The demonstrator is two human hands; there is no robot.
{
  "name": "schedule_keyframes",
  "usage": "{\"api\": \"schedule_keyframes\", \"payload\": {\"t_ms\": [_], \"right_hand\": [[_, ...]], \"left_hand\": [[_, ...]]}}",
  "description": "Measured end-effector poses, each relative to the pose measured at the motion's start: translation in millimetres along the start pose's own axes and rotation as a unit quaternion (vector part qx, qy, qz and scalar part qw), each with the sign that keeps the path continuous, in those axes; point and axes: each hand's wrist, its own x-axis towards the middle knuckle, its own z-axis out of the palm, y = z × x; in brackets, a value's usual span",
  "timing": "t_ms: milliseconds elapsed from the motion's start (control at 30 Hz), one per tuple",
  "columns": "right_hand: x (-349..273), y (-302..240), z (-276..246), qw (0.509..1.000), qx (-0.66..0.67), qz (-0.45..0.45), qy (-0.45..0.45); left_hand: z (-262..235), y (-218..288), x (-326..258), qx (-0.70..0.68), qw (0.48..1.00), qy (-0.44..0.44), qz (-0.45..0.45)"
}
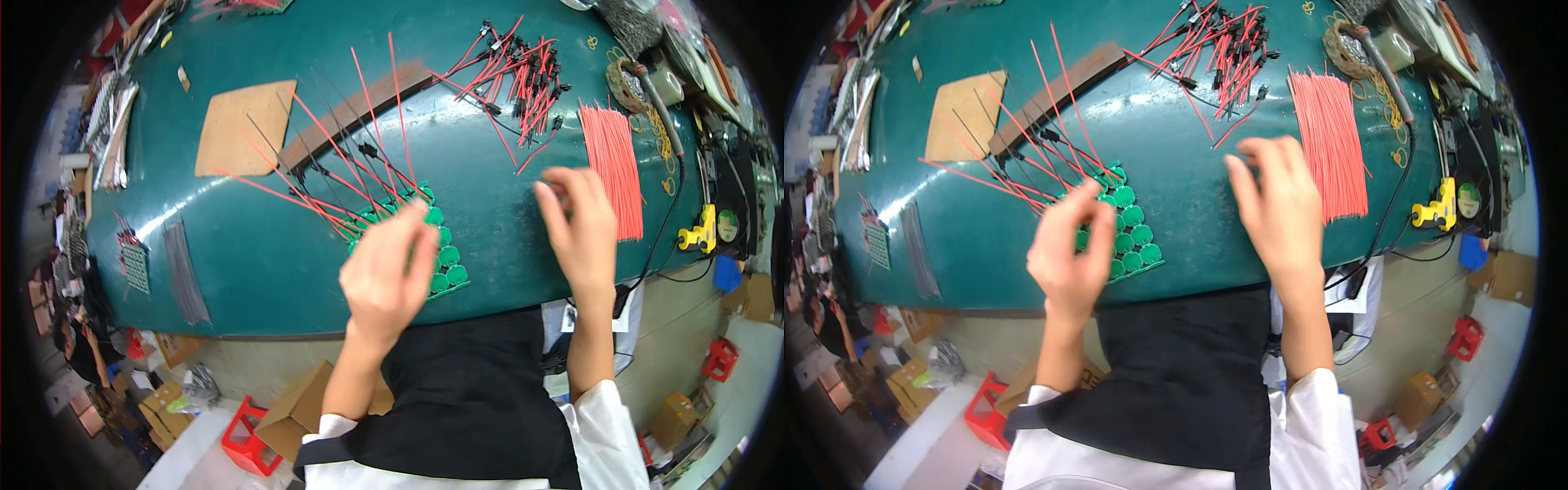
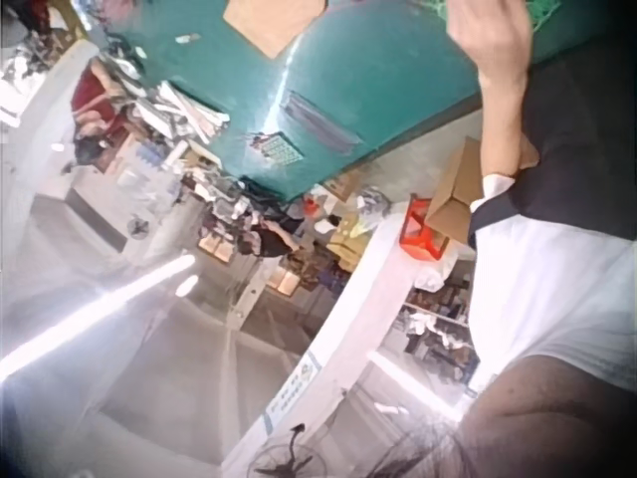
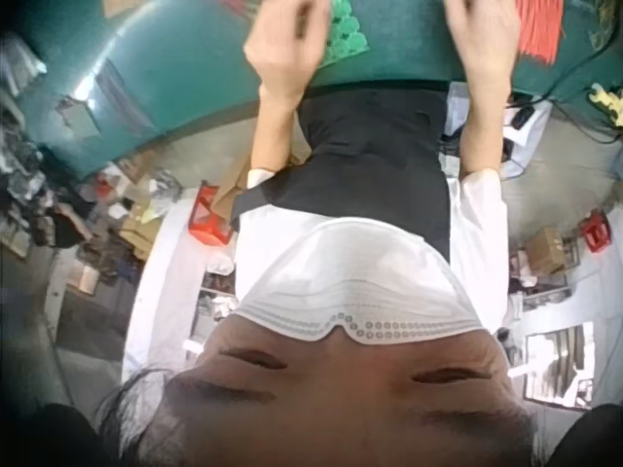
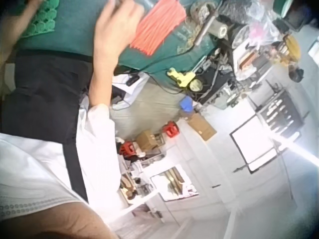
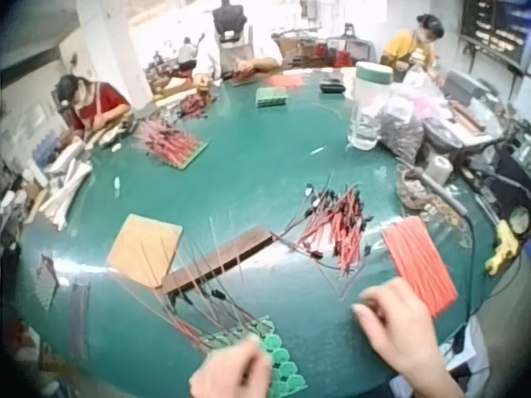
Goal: The person solders wires onto a circuit board using a soldering iron and solder wire, sets the finished board aside, and inserts wire connectors and wires into a new circuit board panel by hand.
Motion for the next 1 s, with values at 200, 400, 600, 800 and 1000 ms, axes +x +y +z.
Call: {"api": "schedule_keyframes", "payload": {"t_ms": [200,400,600,800,1000], "right_hand": [[28.4,1.0,25.7,0.984,-0.170,-0.040,-0.045],[-13.3,-4.0,7.9,0.992,0.053,-0.002,-0.113],[-58.5,-24.1,5.2,0.969,0.174,-0.167,-0.056],[-51.9,-39.5,17.3,0.960,0.217,-0.172,-0.038],[-59.2,-40.7,29.1,0.944,0.237,-0.225,-0.045]], "left_hand": [[-2.5,4.4,-17.2,-0.050,0.975,-0.208,0.056],[-23.6,-4.2,-21.7,-0.058,0.975,-0.211,0.034],[-19.8,25.4,-12.5,-0.349,0.865,-0.204,-0.298],[-18.5,29.7,-19.0,-0.434,0.841,-0.117,-0.299],[-34.0,23.3,-24.2,-0.416,0.829,-0.077,-0.367]]}}
